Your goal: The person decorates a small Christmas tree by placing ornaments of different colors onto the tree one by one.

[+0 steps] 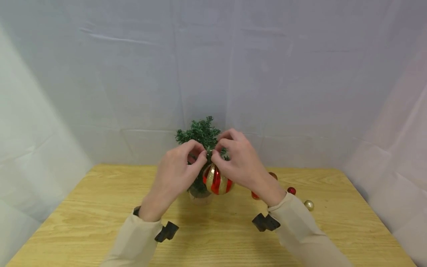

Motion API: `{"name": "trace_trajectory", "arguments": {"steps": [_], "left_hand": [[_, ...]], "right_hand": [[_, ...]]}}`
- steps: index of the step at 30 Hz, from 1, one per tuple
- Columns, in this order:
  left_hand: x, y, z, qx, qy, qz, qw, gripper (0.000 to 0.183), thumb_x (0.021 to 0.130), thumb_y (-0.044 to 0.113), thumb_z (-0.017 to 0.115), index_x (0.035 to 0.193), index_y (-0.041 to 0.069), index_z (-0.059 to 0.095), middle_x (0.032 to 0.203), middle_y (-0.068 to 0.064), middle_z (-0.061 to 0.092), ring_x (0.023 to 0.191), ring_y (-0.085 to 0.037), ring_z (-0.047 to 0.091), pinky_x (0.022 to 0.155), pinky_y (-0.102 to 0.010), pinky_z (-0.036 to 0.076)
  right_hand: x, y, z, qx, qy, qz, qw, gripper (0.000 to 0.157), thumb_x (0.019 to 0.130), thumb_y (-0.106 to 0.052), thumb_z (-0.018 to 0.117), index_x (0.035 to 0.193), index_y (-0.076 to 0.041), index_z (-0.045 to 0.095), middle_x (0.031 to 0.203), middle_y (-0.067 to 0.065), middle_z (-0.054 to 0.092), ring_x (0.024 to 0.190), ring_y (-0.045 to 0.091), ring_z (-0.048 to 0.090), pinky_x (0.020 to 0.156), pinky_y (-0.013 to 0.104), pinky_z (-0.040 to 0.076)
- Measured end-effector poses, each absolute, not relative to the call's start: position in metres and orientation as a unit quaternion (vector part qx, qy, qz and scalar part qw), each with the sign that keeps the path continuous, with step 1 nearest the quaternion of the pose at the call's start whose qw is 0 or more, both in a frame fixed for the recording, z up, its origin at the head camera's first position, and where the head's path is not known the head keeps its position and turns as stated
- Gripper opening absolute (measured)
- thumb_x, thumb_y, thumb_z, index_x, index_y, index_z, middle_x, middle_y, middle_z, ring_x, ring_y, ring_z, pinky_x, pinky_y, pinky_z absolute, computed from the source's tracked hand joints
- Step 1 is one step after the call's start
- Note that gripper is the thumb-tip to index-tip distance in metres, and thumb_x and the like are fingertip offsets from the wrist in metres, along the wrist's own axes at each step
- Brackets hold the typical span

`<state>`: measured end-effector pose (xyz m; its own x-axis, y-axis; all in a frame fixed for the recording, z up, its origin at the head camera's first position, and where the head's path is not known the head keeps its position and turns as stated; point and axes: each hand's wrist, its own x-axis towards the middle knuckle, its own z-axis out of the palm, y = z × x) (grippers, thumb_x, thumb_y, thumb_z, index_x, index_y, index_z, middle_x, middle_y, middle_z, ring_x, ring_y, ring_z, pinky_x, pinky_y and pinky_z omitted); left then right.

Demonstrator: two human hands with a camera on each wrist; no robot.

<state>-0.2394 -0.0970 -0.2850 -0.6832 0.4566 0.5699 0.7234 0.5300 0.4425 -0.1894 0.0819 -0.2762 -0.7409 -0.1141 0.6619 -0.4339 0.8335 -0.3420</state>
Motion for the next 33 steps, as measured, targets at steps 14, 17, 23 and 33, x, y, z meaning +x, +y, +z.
{"name": "trace_trajectory", "arguments": {"steps": [14, 17, 23, 33], "left_hand": [[-0.239, -0.088, -0.289, -0.355, -0.844, -0.318, 0.244, 0.013, 0.101, 0.026, 0.063, 0.096, 0.019, 0.072, 0.079, 0.008, 0.071, 0.051, -0.003, 0.047, 0.047, -0.020, 0.038], [-0.239, -0.087, -0.290, -0.356, -0.844, -0.318, 0.242, 0.012, 0.101, 0.025, 0.063, 0.096, 0.019, 0.073, 0.079, 0.008, 0.071, 0.051, -0.003, 0.047, 0.047, -0.020, 0.038], [-0.242, -0.090, -0.292, -0.364, -0.832, -0.346, 0.236, 0.010, 0.100, 0.024, 0.065, 0.098, 0.019, 0.073, 0.083, 0.007, 0.072, 0.060, -0.005, 0.059, 0.055, -0.022, 0.047], [-0.261, -0.122, -0.301, -0.372, -0.785, -0.420, 0.264, 0.007, 0.098, 0.017, 0.068, 0.102, 0.013, 0.073, 0.096, -0.002, 0.072, 0.083, -0.015, 0.069, 0.076, -0.034, 0.059]], "right_hand": [[-0.187, 0.083, -0.281, 0.082, -0.922, 0.263, 0.271, 0.014, 0.096, -0.015, 0.064, 0.089, -0.009, 0.074, 0.117, 0.013, 0.065, 0.087, 0.026, 0.060, 0.073, 0.036, 0.049], [-0.187, 0.085, -0.282, 0.085, -0.926, 0.257, 0.264, 0.014, 0.097, -0.015, 0.064, 0.088, -0.010, 0.074, 0.118, 0.013, 0.066, 0.086, 0.025, 0.060, 0.072, 0.036, 0.047], [-0.186, 0.088, -0.284, 0.102, -0.922, 0.260, 0.270, 0.012, 0.097, -0.014, 0.065, 0.090, -0.010, 0.074, 0.120, 0.015, 0.066, 0.099, 0.029, 0.065, 0.077, 0.040, 0.054], [-0.181, 0.094, -0.286, 0.119, -0.911, 0.272, 0.285, 0.010, 0.097, -0.013, 0.067, 0.090, -0.014, 0.075, 0.115, 0.009, 0.069, 0.102, 0.026, 0.066, 0.077, 0.037, 0.056]]}}
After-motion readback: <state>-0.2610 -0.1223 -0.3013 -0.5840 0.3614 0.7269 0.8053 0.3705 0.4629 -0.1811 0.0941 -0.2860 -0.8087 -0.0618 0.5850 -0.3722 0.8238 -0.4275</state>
